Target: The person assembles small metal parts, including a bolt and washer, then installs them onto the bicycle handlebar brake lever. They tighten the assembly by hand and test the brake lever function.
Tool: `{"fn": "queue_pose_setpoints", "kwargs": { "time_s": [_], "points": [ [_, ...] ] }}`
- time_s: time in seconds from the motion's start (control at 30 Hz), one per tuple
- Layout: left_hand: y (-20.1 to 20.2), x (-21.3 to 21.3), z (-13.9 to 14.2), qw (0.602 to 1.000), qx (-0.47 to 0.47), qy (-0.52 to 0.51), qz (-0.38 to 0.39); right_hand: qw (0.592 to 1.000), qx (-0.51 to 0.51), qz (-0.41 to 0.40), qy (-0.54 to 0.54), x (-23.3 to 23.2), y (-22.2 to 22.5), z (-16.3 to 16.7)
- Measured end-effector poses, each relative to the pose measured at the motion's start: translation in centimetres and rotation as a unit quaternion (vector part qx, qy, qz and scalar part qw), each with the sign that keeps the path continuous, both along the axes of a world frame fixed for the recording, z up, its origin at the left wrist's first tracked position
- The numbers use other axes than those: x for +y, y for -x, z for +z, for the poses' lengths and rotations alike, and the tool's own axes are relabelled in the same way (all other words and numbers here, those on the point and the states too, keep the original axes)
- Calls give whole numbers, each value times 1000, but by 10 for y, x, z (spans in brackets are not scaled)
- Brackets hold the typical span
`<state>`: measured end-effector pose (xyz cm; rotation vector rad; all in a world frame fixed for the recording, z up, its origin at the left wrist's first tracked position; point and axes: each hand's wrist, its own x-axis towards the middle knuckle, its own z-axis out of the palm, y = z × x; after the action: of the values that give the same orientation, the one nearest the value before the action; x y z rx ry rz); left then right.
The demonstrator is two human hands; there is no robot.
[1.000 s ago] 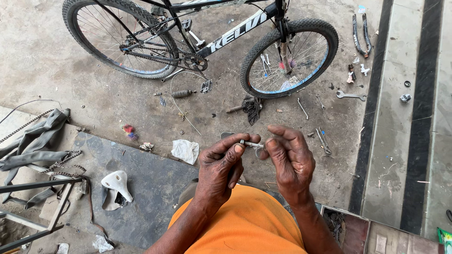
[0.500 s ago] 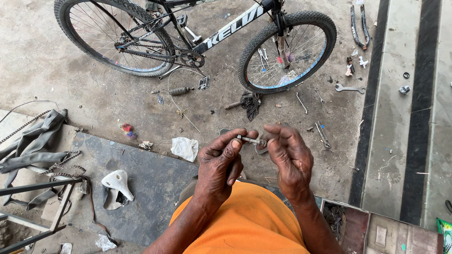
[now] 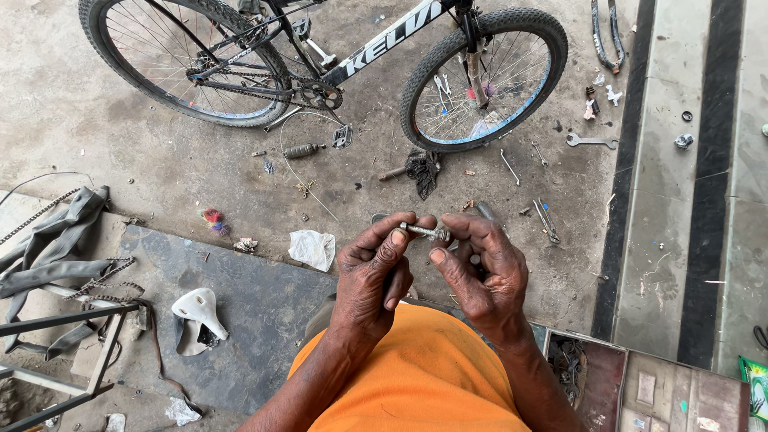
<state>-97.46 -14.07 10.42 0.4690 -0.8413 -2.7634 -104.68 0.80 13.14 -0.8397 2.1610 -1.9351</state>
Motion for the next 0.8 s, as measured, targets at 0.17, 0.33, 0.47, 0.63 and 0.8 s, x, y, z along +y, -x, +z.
{"fn": "queue_pose_setpoints", "kwargs": {
  "time_s": [0.17, 0.33, 0.47, 0.63, 0.8],
  "points": [
    [-2, 3, 0, 1000, -15, 16, 3, 992, 63, -42, -101, -1, 0, 8],
    [-4, 7, 3, 998, -20, 67, 1, 995, 75, -29, -61, 2, -3, 10],
    [-4, 10, 8, 994, -34, 101, -6, 997, 43, -36, -48, 7, -6, 7],
    [-5, 12, 12, 978, -58, 197, -28, 994, 71, -51, -69, 14, -8, 2],
    [-7, 14, 13, 971, -71, 230, -21, 993, 84, -48, -69, 15, -10, 1]
  ]
}}
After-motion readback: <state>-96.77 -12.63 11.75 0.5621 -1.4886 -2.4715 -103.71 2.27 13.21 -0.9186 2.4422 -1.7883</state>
